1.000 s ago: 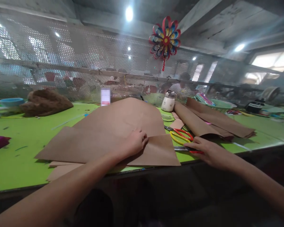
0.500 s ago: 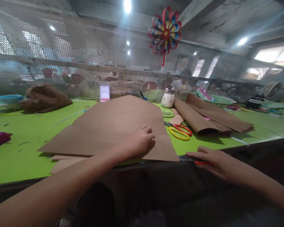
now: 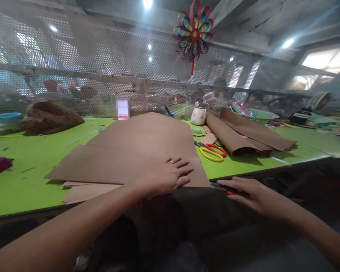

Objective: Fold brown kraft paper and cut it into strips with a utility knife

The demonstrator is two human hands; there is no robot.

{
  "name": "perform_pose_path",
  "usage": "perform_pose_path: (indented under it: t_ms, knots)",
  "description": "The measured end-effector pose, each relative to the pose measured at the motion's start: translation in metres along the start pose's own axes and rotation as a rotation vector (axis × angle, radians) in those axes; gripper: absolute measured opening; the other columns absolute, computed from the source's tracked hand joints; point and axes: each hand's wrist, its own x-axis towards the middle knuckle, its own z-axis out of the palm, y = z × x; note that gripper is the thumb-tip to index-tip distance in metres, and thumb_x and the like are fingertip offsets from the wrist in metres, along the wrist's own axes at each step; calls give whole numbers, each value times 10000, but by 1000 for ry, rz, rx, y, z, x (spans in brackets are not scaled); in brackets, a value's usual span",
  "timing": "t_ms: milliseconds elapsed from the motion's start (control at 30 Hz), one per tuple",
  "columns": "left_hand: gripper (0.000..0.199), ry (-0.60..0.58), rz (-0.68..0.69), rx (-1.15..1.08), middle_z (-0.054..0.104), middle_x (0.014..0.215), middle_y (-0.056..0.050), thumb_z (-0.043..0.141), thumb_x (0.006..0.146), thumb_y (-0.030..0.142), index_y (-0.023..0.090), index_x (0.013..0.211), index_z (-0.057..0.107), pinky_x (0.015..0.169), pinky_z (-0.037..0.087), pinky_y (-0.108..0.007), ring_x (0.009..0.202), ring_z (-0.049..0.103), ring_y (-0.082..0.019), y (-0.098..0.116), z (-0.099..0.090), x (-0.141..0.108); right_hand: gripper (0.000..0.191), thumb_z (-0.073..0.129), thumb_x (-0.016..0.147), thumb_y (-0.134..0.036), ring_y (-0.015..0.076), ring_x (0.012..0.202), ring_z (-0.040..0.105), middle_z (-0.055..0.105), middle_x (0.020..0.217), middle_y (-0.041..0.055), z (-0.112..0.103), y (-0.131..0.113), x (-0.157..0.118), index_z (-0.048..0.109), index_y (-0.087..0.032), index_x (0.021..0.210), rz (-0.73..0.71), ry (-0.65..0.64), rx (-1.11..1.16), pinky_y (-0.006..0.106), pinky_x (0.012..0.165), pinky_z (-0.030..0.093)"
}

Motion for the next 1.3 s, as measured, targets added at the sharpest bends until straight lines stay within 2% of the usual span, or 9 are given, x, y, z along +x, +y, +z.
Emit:
perform_pose_path:
  t_ms: [300,533,733,1033,1167,1300]
  knots:
    - [492,22,10,1,254,1537,-19,255,983,471,309,1445,305,1119,160,-526,1422,179,-297,-3,4,0,437,436,945,-439,229,1089,589,621,1177,71,7,2,-12,472,-348,1371,42,46,-25,368,915,483]
    - [498,-15,3,26,262,1533,-42,252,988,441,250,1443,323,1124,169,-511,1421,187,-292,2,-1,1,433,407,961,-426,199,981,613,624,1092,77,8,-1,-8,463,-317,1376,14,31,-3,346,862,495]
    - [487,23,49,41,269,1529,-50,251,992,438,265,1441,328,1127,167,-509,1420,193,-284,-2,3,0,432,417,957,-411,209,985,619,639,1120,89,9,-10,5,485,-284,1364,-24,44,38,364,869,499]
    - [447,44,16,-34,315,1512,-49,263,993,385,271,1406,389,1118,199,-514,1412,223,-273,-1,0,0,441,440,946,-429,227,1114,584,621,1232,72,8,-14,-11,481,-303,1367,21,43,53,390,949,470]
    - [439,67,32,-16,342,1501,-51,255,995,371,274,1396,403,1117,211,-491,1403,248,-255,-3,3,1,429,438,949,-420,217,1124,577,618,1238,76,9,-24,-1,499,-281,1350,10,55,61,385,972,455]
    - [447,91,50,-8,363,1491,-52,239,995,387,271,1393,407,1109,225,-488,1396,262,-260,-5,5,1,417,447,945,-415,207,1066,606,645,1187,79,14,-31,13,530,-258,1323,-27,73,86,358,927,481]
